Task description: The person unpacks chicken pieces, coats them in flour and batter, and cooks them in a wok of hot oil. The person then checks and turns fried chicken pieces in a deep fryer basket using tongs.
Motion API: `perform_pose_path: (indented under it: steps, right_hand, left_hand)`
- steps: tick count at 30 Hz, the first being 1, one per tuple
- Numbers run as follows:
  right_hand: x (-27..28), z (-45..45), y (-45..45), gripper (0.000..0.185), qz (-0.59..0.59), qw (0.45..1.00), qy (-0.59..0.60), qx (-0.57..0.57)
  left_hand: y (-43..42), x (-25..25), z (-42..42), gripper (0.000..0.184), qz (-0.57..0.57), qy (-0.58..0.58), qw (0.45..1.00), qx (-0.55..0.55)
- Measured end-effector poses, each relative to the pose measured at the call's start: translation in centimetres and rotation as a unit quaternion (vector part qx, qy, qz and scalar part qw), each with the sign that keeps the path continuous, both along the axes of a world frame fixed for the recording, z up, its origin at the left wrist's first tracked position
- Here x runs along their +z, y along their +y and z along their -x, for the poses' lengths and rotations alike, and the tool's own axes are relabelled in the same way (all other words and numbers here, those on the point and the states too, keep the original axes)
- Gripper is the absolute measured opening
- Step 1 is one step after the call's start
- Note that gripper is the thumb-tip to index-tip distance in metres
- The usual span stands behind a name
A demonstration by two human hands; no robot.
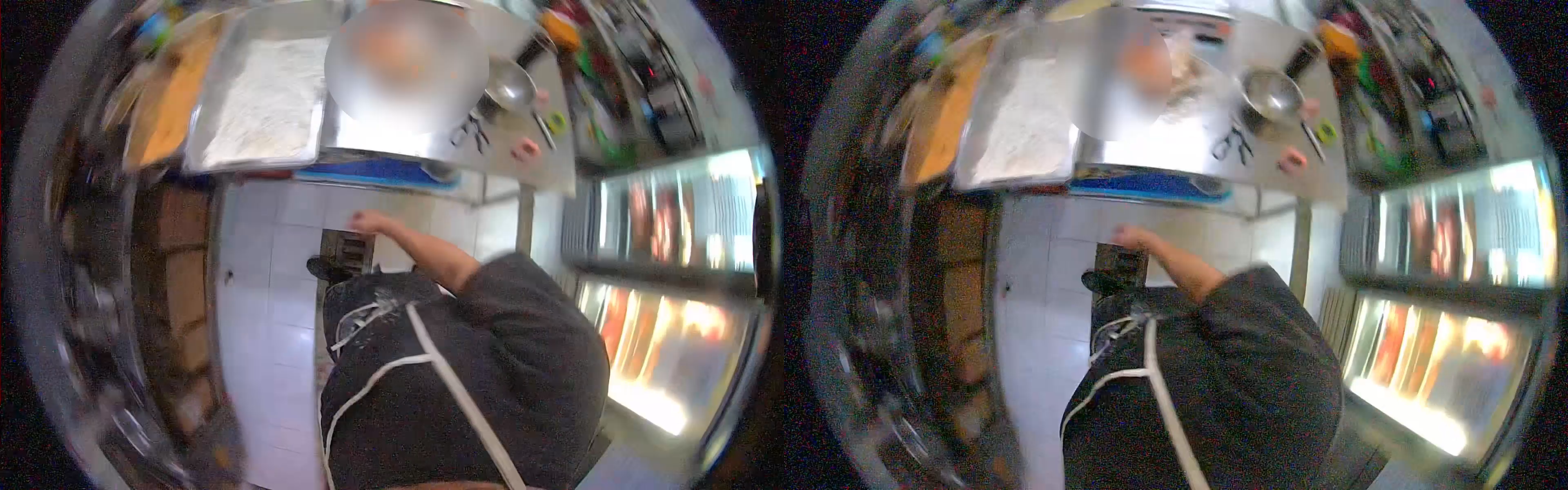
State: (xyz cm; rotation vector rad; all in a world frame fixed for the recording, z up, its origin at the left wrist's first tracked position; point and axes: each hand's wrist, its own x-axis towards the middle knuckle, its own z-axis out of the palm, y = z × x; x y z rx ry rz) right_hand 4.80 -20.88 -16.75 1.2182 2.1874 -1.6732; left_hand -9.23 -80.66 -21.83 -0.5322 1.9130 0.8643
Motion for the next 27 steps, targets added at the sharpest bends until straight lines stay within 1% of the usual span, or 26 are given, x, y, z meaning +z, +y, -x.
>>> perform_pose_path:
  steps: [1, 2, 3, 4, 5, 7, 8, 9, 10, 12, 13, 14, 15, 16, 17, 18, 19, 20, 21, 22, 23, 24, 25, 26, 27]
  right_hand:
    - [4.8, 5.4, -0.1, 0.051, 0.011, 1.000, -0.006, 0.015]
    - [2.6, 10.2, -0.7, 0.050, 0.009, 0.998, 0.058, -0.003]
    - [-0.3, 15.8, -1.5, 0.054, -0.047, 0.992, 0.115, 0.038]
    - [3.9, 19.3, -2.8, 0.061, -0.031, 0.988, 0.150, 0.012]
    - [6.1, 22.7, -3.4, 0.072, 0.068, 0.977, 0.196, 0.056]
    - [9.9, 28.8, -5.8, 0.080, 0.052, 0.986, 0.151, 0.040]
    - [11.2, 31.0, -7.1, 0.082, 0.035, 0.985, 0.146, 0.080]
    - [12.1, 33.1, -7.6, 0.084, 0.023, 0.983, 0.139, 0.117]
    - [13.0, 34.2, -8.1, 0.084, 0.023, 0.984, 0.140, 0.110]
    - [14.3, 35.7, -8.1, 0.084, 0.008, 0.980, 0.138, 0.146]
    - [13.4, 36.2, -7.4, 0.084, 0.004, 0.980, 0.137, 0.141]
    - [11.4, 36.7, -6.7, 0.086, 0.037, 0.977, 0.122, 0.171]
    - [9.4, 37.1, -5.9, 0.087, 0.070, 0.972, 0.107, 0.197]
    - [7.7, 36.8, -4.5, 0.087, 0.082, 0.973, 0.082, 0.202]
    - [5.9, 35.7, -3.1, 0.086, 0.095, 0.972, 0.057, 0.205]
    - [3.4, 34.1, -2.5, 0.082, 0.068, 0.987, 0.030, 0.144]
    - [-1.0, 31.6, -1.7, 0.072, -0.031, 0.994, 0.056, 0.093]
    - [-5.4, 29.2, -1.0, 0.062, -0.138, 0.987, 0.073, 0.036]
    - [-9.7, 26.8, -0.2, 0.052, -0.239, 0.968, 0.078, -0.023]
    - [1.3, 24.1, 2.6, 0.043, -0.021, 0.987, -0.149, -0.065]
    - [-4.3, 19.8, 1.6, 0.039, -0.142, 0.964, -0.107, -0.198]
    - [-10.2, 15.6, 0.7, 0.035, -0.267, 0.910, -0.057, -0.313]
    - [-8.2, 13.1, -0.4, 0.038, -0.182, 0.869, -0.163, -0.430]
    - [-5.9, 10.5, -1.5, 0.041, -0.087, 0.799, -0.254, -0.538]
    - [-5.9, 8.3, -3.1, 0.036, -0.089, 0.792, -0.311, -0.518]
  left_hand:
    - [0.5, 0.6, 3.2, 0.043, -0.014, -0.017, 1.000, 0.014]
    - [0.9, 1.4, 5.8, 0.044, -0.024, -0.028, 0.999, 0.026]
    - [1.8, 1.8, 8.7, 0.045, -0.034, -0.029, 0.998, 0.033]
    - [2.4, 2.2, 11.8, 0.045, -0.047, -0.023, 0.998, 0.043]
    - [3.4, 2.7, 15.1, 0.046, -0.060, -0.013, 0.997, 0.054]
    - [5.7, 3.1, 21.7, 0.048, -0.094, 0.011, 0.992, 0.077]
    - [7.0, 2.5, 25.2, 0.048, -0.115, 0.030, 0.989, 0.084]
    - [8.6, 3.3, 28.0, 0.049, -0.131, 0.044, 0.986, 0.098]
    - [10.4, 3.4, 31.7, 0.050, -0.153, 0.064, 0.980, 0.108]
    - [16.0, 3.0, 40.0, 0.052, -0.219, 0.108, 0.961, 0.127]
    - [19.7, 2.9, 44.6, 0.053, -0.265, 0.120, 0.948, 0.131]
    - [22.8, 0.5, 53.3, 0.054, -0.365, -0.023, 0.919, 0.146]
    - [30.5, 4.9, 56.5, 0.055, -0.294, 0.142, 0.944, 0.037]
    - [39.3, 12.5, 54.6, 0.052, -0.299, 0.141, 0.937, 0.113]
    - [45.0, 15.4, 55.7, 0.051, -0.348, 0.169, 0.915, 0.119]
    - [48.8, 16.1, 57.8, 0.051, -0.364, 0.178, 0.906, 0.127]
    - [52.7, 16.9, 59.8, 0.051, -0.380, 0.186, 0.896, 0.134]
    - [56.0, 17.0, 61.7, 0.051, -0.394, 0.198, 0.887, 0.140]
    - [58.2, 16.8, 63.0, 0.051, -0.404, 0.203, 0.882, 0.136]
    - [60.2, 16.3, 64.5, 0.051, -0.412, 0.208, 0.877, 0.130]
    - [61.8, 15.9, 65.5, 0.051, -0.420, 0.210, 0.874, 0.123]
    - [63.0, 15.1, 66.6, 0.051, -0.425, 0.211, 0.872, 0.118]
    - [63.8, 14.6, 67.2, 0.051, -0.429, 0.210, 0.871, 0.115]
    - [64.4, 13.9, 67.8, 0.051, -0.432, 0.210, 0.870, 0.113]
    - [64.7, 12.9, 68.6, 0.052, -0.433, 0.208, 0.871, 0.108]
